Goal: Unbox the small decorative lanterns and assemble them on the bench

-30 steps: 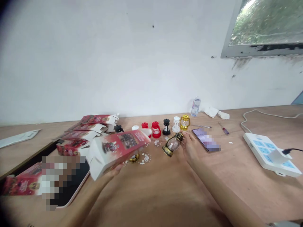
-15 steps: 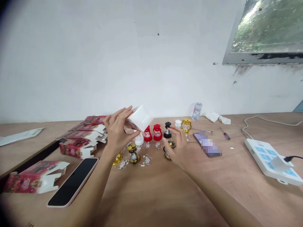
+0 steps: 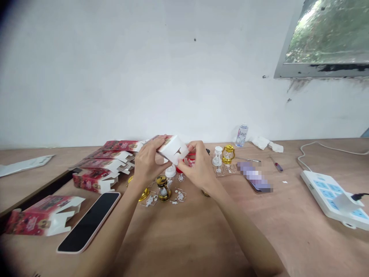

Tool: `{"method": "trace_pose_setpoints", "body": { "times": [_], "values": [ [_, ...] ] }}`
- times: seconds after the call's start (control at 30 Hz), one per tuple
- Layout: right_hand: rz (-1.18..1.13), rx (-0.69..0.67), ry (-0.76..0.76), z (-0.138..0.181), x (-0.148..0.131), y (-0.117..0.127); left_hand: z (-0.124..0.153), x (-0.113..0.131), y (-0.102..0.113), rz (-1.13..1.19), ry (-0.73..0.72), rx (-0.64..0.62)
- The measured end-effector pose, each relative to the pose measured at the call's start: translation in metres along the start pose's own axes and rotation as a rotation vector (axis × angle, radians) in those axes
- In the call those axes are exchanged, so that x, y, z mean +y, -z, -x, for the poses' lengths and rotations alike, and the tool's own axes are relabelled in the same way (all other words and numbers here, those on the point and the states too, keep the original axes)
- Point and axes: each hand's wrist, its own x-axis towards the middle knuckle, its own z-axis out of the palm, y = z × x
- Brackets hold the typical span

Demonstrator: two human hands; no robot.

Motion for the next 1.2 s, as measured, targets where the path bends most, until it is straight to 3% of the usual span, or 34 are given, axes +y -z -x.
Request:
{"method": "trace_pose_setpoints", "body": {
  "times": [0.1, 0.2, 0.33, 0.6, 1.03, 1.2],
  "values": [
    [0.054, 0.026, 0.022, 0.0, 0.002, 0.001, 0.0, 0.001, -0.001, 0.01, 0.014, -0.02],
    [0.242, 0.013, 0.074, -0.002, 0.003, 0.002, -0.002, 0.001, 0.0, -0.031, -0.084, -0.079],
    [0.49, -0.038, 0.258, -0.006, 0.006, 0.006, -0.004, 0.001, 0.005, -0.078, -0.194, -0.164],
    [0.682, -0.103, 0.573, -0.011, 0.009, 0.022, -0.008, 0.002, 0.02, -0.118, -0.195, -0.255],
    [0.611, -0.2, 0.521, -0.009, 0.017, 0.021, -0.01, 0.003, 0.026, -0.006, -0.136, -0.355],
    [0.66, -0.207, 0.587, -0.011, 0.017, 0.024, -0.01, 0.004, 0.025, 0.02, -0.11, -0.385]
  ]
}}
